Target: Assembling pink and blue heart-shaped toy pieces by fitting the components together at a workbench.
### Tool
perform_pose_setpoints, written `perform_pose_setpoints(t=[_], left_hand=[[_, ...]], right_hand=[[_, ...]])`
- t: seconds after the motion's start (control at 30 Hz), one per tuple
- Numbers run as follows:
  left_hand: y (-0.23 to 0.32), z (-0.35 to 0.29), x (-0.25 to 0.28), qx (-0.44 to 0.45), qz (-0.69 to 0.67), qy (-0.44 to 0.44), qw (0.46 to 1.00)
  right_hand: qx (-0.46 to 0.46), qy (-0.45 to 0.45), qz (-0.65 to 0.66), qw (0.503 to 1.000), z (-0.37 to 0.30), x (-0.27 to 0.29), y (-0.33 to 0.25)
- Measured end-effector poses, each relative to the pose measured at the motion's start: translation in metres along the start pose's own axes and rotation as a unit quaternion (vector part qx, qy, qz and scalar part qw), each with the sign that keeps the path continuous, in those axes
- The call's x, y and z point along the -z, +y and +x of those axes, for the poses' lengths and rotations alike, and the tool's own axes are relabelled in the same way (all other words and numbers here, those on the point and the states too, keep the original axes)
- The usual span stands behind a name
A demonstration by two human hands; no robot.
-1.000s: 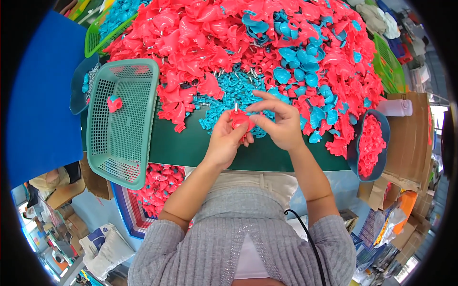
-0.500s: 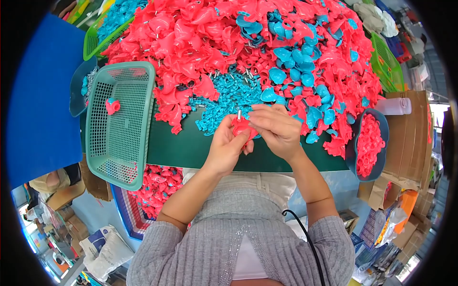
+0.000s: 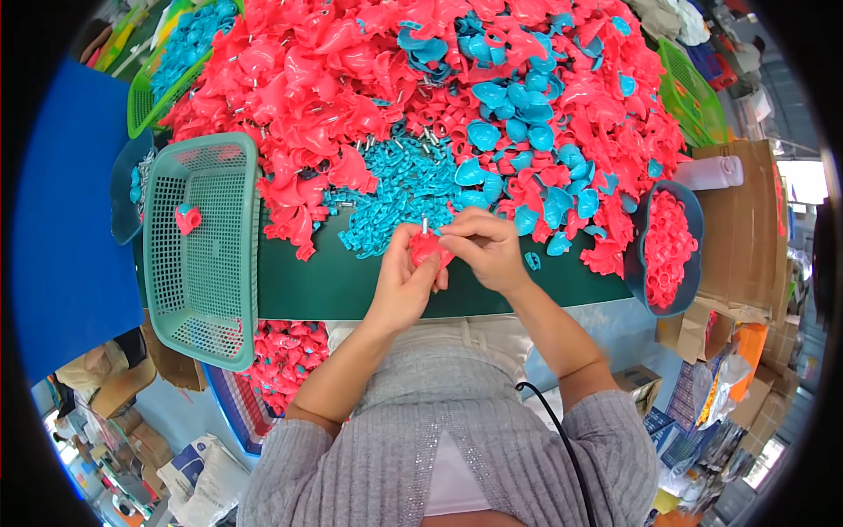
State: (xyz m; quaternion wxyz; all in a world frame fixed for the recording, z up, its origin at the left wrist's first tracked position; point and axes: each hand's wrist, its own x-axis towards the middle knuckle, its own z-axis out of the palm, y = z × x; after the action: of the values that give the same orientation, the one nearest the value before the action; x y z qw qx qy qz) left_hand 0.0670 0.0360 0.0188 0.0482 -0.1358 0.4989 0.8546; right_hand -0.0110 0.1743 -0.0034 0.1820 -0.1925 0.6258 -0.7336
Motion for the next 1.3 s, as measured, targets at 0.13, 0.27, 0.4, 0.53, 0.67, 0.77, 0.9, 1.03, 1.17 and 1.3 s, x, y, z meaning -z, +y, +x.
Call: perform_pose_setpoints(t=[0.13, 0.27, 0.4, 0.53, 0.67, 0.77, 0.9, 1.03, 1.17, 1.3], left_hand=[[-0.019, 0.006, 0.010, 0.031, -0.010, 0.043, 0.999], [-0.010, 0.017, 0.019, 0.034, -0.101, 0.111, 0.988], [0.002, 0.023, 0.024, 0.077, -0.255, 0.082, 0.960], [0.001, 0.034, 0.021, 0.071, -0.297, 0.063, 0.950], [-0.003, 0.040, 0.014, 0.045, -0.328, 0.033, 0.943], [0.005, 0.035, 0.003, 0.033, -0.321, 0.043, 0.945], [0.004, 0.031, -0.004, -0.005, -0.313, 0.038, 0.949], [-0.001, 0.029, -0.006, -0.021, -0.319, 0.039, 0.947], [0.000, 0.026, -0.008, -0.022, -0.338, 0.028, 0.941], [0.005, 0.023, -0.011, -0.019, -0.357, 0.021, 0.934]], right_hand=[[0.097, -0.038, -0.196, 0.975, 0.009, -0.002, 0.000], [0.198, 0.072, -0.523, 0.826, 0.040, 0.023, -0.020], [0.134, 0.036, -0.664, 0.735, 0.047, 0.036, -0.018], [0.249, 0.053, -0.578, 0.775, 0.046, 0.030, -0.024], [-0.099, 0.028, -0.016, 0.995, 0.009, -0.020, -0.055], [-0.081, -0.003, 0.027, 0.996, 0.006, -0.022, -0.046], [-0.071, -0.011, -0.005, 0.997, 0.003, -0.021, -0.037], [-0.019, 0.028, -0.092, 0.995, -0.002, -0.030, -0.037], [0.000, 0.019, -0.158, 0.987, -0.003, -0.032, -0.039], [0.054, 0.070, -0.190, 0.978, -0.004, -0.037, -0.042]])
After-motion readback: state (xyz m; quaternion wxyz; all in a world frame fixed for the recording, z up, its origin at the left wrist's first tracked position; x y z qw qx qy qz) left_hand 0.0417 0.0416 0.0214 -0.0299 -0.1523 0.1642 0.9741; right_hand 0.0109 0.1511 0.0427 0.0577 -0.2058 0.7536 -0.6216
